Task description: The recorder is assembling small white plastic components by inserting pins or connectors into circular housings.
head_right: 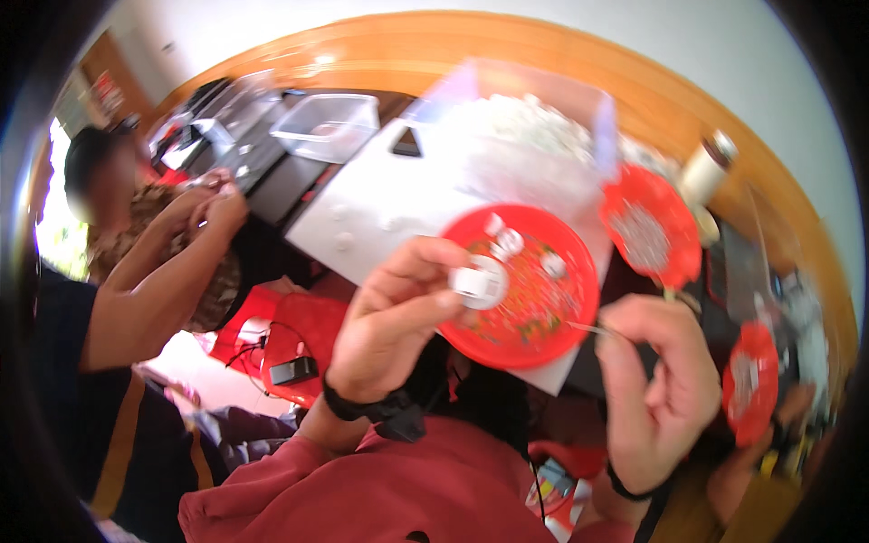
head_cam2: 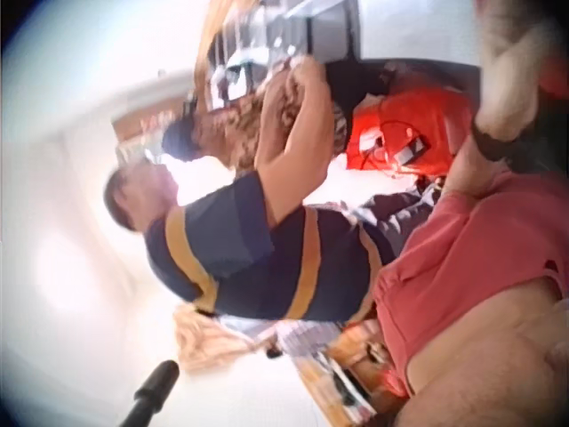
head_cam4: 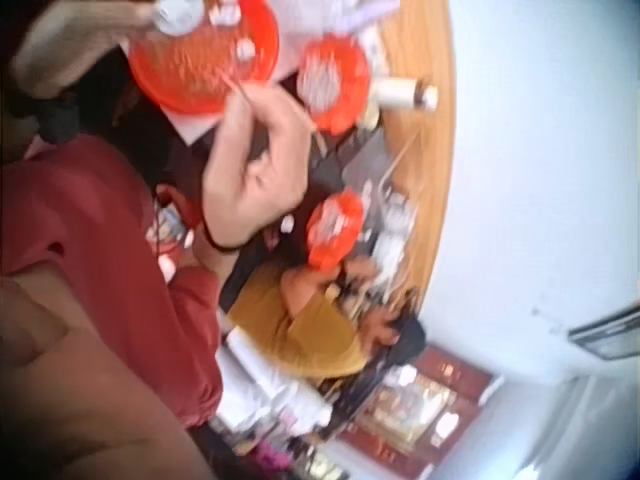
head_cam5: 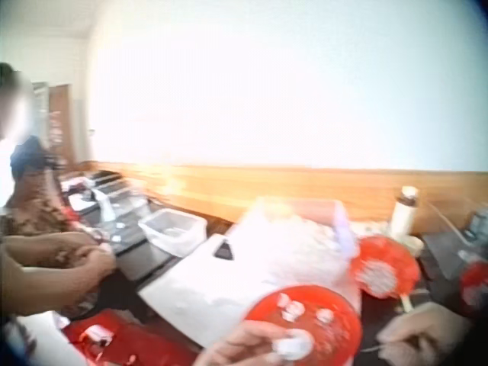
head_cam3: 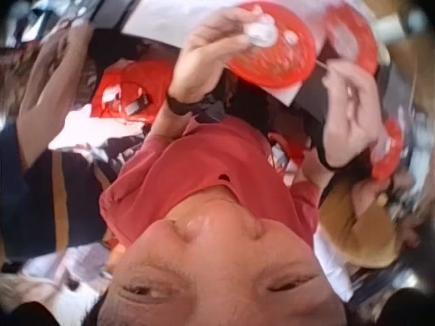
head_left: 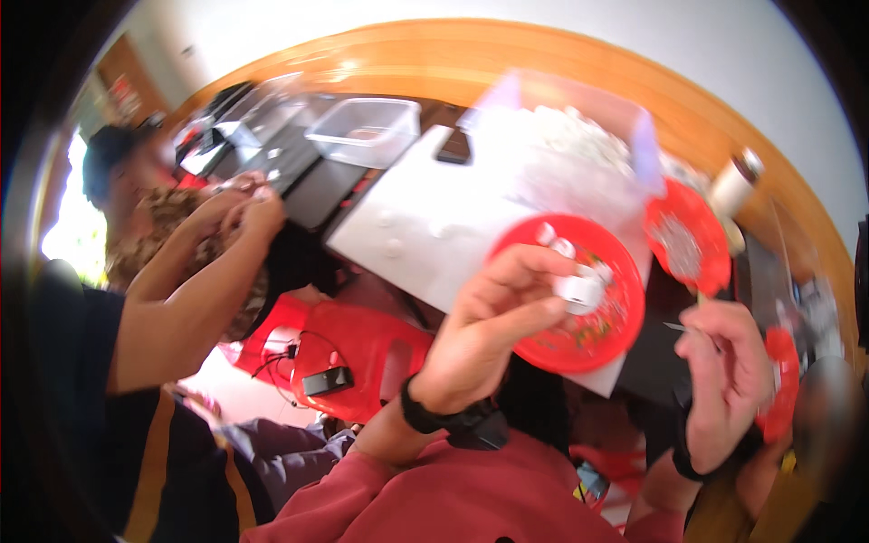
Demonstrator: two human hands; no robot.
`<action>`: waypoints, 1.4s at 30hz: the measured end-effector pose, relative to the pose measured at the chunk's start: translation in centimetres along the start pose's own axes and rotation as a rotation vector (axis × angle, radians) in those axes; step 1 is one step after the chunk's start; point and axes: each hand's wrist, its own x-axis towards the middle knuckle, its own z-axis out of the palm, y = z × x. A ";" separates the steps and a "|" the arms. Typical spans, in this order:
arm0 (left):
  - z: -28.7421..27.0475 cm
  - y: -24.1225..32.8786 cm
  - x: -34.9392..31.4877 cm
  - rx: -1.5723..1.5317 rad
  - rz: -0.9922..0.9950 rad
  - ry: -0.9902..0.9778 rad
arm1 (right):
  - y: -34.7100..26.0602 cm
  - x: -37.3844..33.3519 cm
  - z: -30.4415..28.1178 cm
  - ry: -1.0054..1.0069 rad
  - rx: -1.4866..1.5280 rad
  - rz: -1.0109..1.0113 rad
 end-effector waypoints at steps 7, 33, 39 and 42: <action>0.3 5.3 4.9 -0.101 0.004 -0.064 | 0.0 5.8 -1.4 -0.050 0.260 -0.083; -3.3 5.5 23.0 0.050 0.275 -0.075 | 5.2 24.3 8.4 0.006 -0.093 -0.434; -4.1 4.7 23.6 0.099 0.276 -0.039 | 6.6 24.5 9.9 -0.007 -0.115 -0.491; -4.5 4.7 23.7 0.037 0.233 -0.084 | 6.4 24.2 9.7 -0.060 -0.150 -0.430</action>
